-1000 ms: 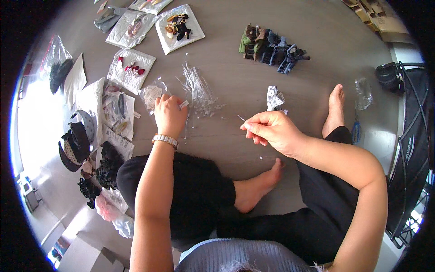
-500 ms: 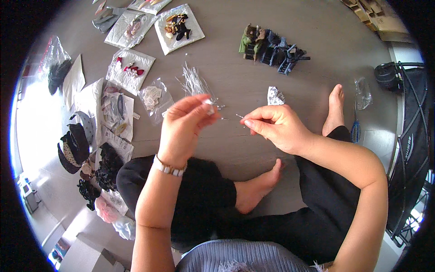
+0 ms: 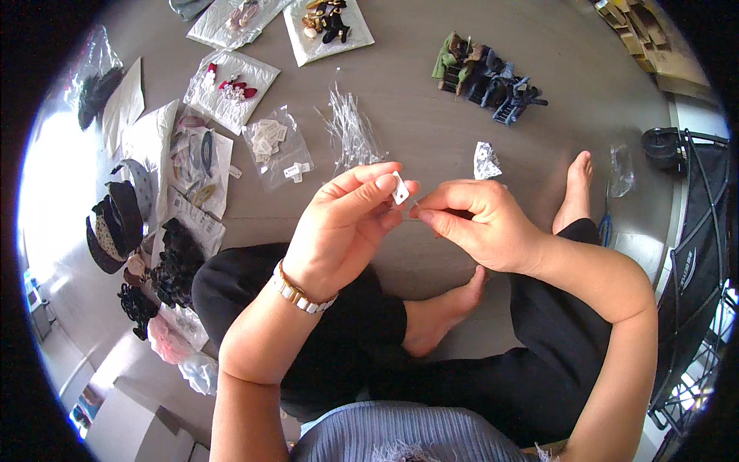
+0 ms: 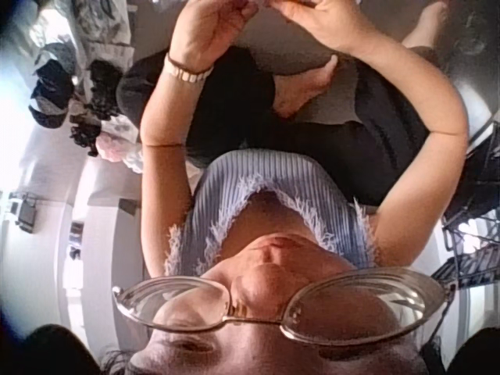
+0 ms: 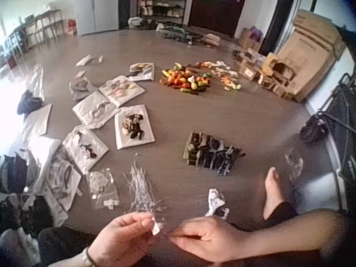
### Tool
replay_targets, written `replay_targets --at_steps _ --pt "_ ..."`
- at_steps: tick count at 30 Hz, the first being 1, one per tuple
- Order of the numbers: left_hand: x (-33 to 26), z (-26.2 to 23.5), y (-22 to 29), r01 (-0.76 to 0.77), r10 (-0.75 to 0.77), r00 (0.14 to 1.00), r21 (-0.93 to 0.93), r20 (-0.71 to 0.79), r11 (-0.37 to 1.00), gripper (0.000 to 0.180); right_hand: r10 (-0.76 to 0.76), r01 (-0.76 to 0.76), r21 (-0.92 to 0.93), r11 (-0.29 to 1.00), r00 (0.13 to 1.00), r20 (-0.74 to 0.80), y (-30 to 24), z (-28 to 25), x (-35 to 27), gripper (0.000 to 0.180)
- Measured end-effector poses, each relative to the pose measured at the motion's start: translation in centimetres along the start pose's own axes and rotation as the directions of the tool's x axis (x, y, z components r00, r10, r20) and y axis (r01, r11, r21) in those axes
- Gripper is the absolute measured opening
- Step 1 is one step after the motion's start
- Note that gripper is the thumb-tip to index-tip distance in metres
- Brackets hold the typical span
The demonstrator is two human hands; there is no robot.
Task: The person sits on the floor and assembles hair accessories by attaching small clear plastic pieces to fabric bows and hair clips. They handle multiple bows and clips, picking up components and fastening them together by hand.
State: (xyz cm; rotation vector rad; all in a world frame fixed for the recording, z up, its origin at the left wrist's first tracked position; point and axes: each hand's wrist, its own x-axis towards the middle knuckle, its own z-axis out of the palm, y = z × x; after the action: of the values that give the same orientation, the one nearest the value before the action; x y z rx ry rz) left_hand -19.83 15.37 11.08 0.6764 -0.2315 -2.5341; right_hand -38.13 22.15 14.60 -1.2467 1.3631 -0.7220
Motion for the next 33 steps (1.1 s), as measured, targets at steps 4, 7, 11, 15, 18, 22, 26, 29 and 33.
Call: replay_targets --at_steps 4,7,11,15,18,22,26,29,33 --pt "0.1 -0.1 0.2 0.019 -0.019 1.000 -0.036 -0.007 0.999 0.015 -0.040 0.040 -0.044 0.998 0.999 -0.006 0.3 0.2 0.1 0.012" --pt "0.1 -0.1 0.3 0.034 -0.034 0.999 -0.060 0.004 0.998 0.015 -0.064 0.063 -0.056 0.996 0.998 -0.010 0.5 0.2 0.3 0.012" --pt "0.1 0.0 0.2 0.015 -0.017 0.999 -0.051 -0.049 0.999 0.015 -0.020 0.020 -0.041 0.999 1.000 0.001 0.4 0.1 0.2 0.012" --pt "0.2 0.1 -0.2 0.038 -0.040 0.997 -0.035 -0.063 0.999 0.014 0.031 -0.031 -0.005 1.000 1.000 -0.006 0.3 0.1 0.2 0.011" --pt "0.2 0.0 -0.3 0.042 -0.044 0.998 -0.043 -0.039 0.998 0.016 -0.018 0.018 -0.022 1.000 1.000 -0.017 0.3 0.3 0.4 0.011" --pt "0.2 -0.1 -0.5 0.024 -0.023 0.996 0.012 -0.082 1.000 0.016 -0.040 0.039 -0.034 0.999 0.999 -0.032 0.3 0.5 0.4 0.011" --pt "0.1 -0.1 -0.6 0.028 -0.024 0.998 0.067 -0.060 0.997 0.014 0.022 -0.022 -0.034 0.999 1.000 -0.003 0.2 0.4 0.3 0.011" --pt "-0.1 0.1 -0.8 0.007 0.027 0.991 0.256 -0.128 0.967 0.012 0.071 -0.071 0.054 0.996 0.997 -0.003 0.2 0.4 0.3 0.011" --pt "0.0 0.4 -1.3 -0.222 0.294 0.956 0.638 -0.008 0.738 0.011 0.131 -0.129 0.161 0.979 0.991 -0.005 0.5 0.5 0.6 0.012"
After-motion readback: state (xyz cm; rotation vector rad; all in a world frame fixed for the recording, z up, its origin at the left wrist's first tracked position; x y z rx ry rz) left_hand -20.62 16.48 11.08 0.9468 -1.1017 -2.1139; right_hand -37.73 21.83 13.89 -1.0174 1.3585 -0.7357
